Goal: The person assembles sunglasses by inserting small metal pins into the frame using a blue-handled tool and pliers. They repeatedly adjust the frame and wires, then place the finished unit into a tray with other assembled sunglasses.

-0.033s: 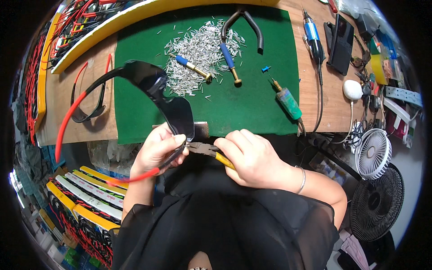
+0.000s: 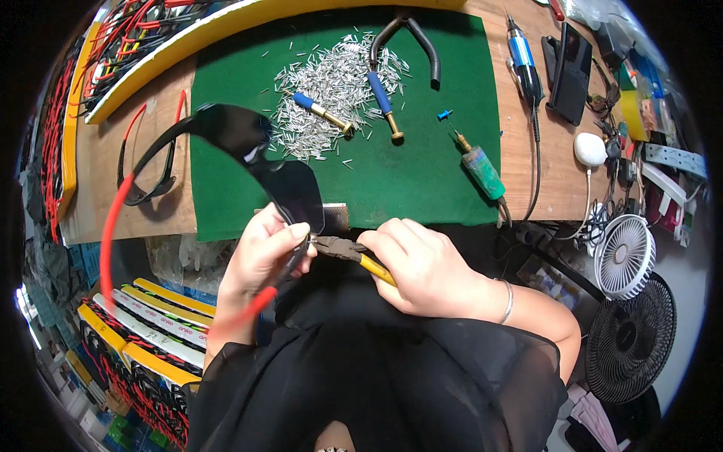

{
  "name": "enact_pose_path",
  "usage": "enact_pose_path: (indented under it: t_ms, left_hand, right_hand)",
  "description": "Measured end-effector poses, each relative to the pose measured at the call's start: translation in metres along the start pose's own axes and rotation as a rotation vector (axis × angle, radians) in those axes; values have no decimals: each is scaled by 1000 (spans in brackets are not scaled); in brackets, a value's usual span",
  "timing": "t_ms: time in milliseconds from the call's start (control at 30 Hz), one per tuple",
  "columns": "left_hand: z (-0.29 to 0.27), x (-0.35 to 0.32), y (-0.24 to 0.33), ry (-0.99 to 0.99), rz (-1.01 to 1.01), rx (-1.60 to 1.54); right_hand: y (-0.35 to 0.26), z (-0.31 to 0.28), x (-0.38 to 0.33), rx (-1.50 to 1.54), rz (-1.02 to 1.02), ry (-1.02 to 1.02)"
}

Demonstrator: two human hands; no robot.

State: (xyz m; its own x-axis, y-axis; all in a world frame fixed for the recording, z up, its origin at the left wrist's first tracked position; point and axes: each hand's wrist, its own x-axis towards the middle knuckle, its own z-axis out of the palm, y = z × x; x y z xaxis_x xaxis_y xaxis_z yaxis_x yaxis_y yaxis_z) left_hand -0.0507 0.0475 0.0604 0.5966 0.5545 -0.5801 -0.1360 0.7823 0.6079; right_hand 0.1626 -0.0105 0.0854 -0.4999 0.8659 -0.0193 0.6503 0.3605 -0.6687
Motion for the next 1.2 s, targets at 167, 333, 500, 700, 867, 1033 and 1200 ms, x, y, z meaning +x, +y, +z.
enact_pose_path:
  t_ms: [167,333,500,700,867,1033,1200]
  left_hand:
    - [8,-5,-9,78,304,222]
    - [8,-6,-5,81,308,313]
    - [6,-8,-12,225,248,433]
    - [7,-6,-3,99,241,298]
    - [-1,0,3,-11,-80,25]
    - [7,-2,-6,124,37,54]
    - [9,-8,-7,83,208,206]
  right_hand:
    - [2,-3,-4,536,219,-203]
    - [1,-10,-1,744,380,-355]
    - [4,-7,-1,678,323,-323]
    - [0,-2,-5,474,244,-172]
    - [4,-1,-2,-203,-91,69]
    - [6,3,-4,-30,-37,35]
    - [3,-2,-8,504,198,-217]
